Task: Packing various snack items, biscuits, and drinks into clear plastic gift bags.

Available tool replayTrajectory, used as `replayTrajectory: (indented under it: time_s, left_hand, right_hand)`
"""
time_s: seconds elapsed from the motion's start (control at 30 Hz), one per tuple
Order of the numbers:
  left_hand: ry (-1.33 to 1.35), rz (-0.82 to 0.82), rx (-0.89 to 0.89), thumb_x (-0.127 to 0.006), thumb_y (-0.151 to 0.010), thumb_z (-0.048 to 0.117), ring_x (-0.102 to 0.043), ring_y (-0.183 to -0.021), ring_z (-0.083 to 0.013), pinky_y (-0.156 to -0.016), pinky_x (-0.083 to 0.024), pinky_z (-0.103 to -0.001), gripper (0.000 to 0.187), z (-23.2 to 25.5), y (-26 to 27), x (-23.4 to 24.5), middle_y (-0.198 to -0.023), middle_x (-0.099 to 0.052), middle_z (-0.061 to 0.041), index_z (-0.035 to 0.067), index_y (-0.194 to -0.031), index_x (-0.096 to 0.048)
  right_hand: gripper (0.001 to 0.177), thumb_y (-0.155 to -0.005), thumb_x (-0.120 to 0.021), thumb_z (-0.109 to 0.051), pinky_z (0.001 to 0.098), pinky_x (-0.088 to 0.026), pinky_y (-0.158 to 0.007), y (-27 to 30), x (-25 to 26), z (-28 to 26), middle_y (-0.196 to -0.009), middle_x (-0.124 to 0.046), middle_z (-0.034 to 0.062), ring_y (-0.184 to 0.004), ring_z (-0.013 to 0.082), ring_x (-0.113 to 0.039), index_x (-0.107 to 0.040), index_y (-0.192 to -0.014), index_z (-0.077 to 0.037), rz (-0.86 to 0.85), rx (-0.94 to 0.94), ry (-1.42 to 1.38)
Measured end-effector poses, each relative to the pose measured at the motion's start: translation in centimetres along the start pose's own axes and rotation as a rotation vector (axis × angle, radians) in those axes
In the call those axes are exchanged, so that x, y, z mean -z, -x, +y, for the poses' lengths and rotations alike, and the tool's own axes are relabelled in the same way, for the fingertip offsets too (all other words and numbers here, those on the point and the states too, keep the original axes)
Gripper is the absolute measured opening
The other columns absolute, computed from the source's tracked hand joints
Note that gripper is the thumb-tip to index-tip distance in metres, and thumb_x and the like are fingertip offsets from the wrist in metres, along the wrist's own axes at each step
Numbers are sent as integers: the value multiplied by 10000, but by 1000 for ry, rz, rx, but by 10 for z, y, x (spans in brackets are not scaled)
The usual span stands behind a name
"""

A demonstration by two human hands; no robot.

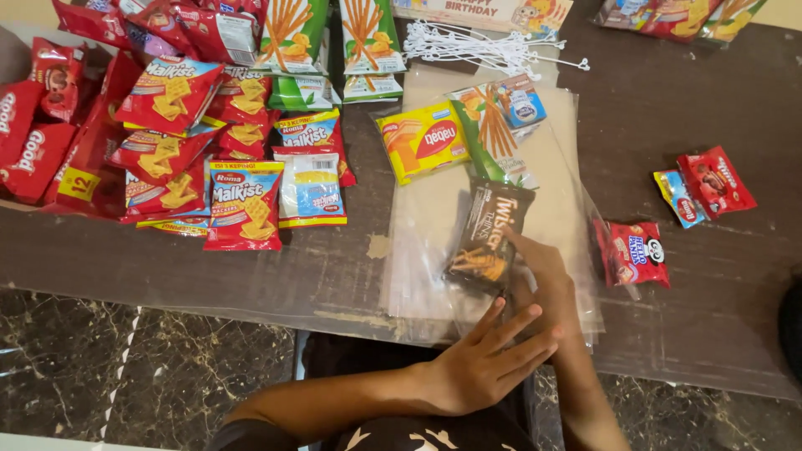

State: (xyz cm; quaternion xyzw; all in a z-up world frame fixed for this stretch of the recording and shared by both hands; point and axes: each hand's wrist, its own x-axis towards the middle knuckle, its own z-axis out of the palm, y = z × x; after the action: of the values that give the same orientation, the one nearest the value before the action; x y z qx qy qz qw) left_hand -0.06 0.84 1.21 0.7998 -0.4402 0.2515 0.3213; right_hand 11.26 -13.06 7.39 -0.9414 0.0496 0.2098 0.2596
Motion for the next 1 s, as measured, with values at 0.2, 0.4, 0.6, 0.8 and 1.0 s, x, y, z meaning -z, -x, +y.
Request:
replayTrajectory:
  time_s: [0.2, 0.4, 0.6, 0.8, 1.0]
  left_hand:
    - [-66, 34, -1, -430, -1213, -5, -430, -1607, -488, -1328, -318, -719, 412, 1, -5, 1, -1679, -530, -183, -70, -1550, -657]
    - [-117, 73, 6, -590, -1237, 81, -443, -1617, -425, -1352, -293, -661, 339, -1, -6, -4, -1685, -543, -122, -16, -1538, -710]
    - [-154, 68, -5, -469, -1224, 51, -481, -1602, -431, -1327, -351, -689, 394, 0, -9, -2, -1679, -553, -128, -3, -1530, -711]
    - [-92, 142, 0, -696, -1226, 81, -473, -1610, -411, -1349, -390, -637, 280, 1, -13, 2, -1691, -504, -142, -17, -1476, -777]
    - [-102, 76, 0, -549, -1235, 64, -470, -1612, -416, -1344, -389, -656, 341, 1, -11, 1, -1689, -517, -136, -8, -1519, -724]
  right_hand:
    - [97, -877, -813, -270, 344, -511, -792, -59, -29, 38, -738, -736, 12, -698, 95, -611, -899, -908, -236, 237, 276, -400]
    - [1180, -674, -356, 342, 741, -222, -1385, -83, -41, 70, -1861, -196, 93, -1722, 570, -53, -382, -1660, -304, 376, 1206, 171]
    - [484, -1124, -655, -233, 609, -288, -1391, -105, -35, 78, -1655, -495, 24, -1591, 402, -435, -548, -1568, -71, 401, 1469, 488]
    - [1154, -673, -689, 104, 595, -578, -983, -75, -32, 75, -1786, -374, 200, -1383, 516, -535, -370, -1661, -401, 393, 885, 340]
    - [840, -866, -846, -204, 496, -375, -1240, -116, -44, 119, -1746, -478, 167, -1519, 392, -500, -511, -1631, -108, 534, 949, 468]
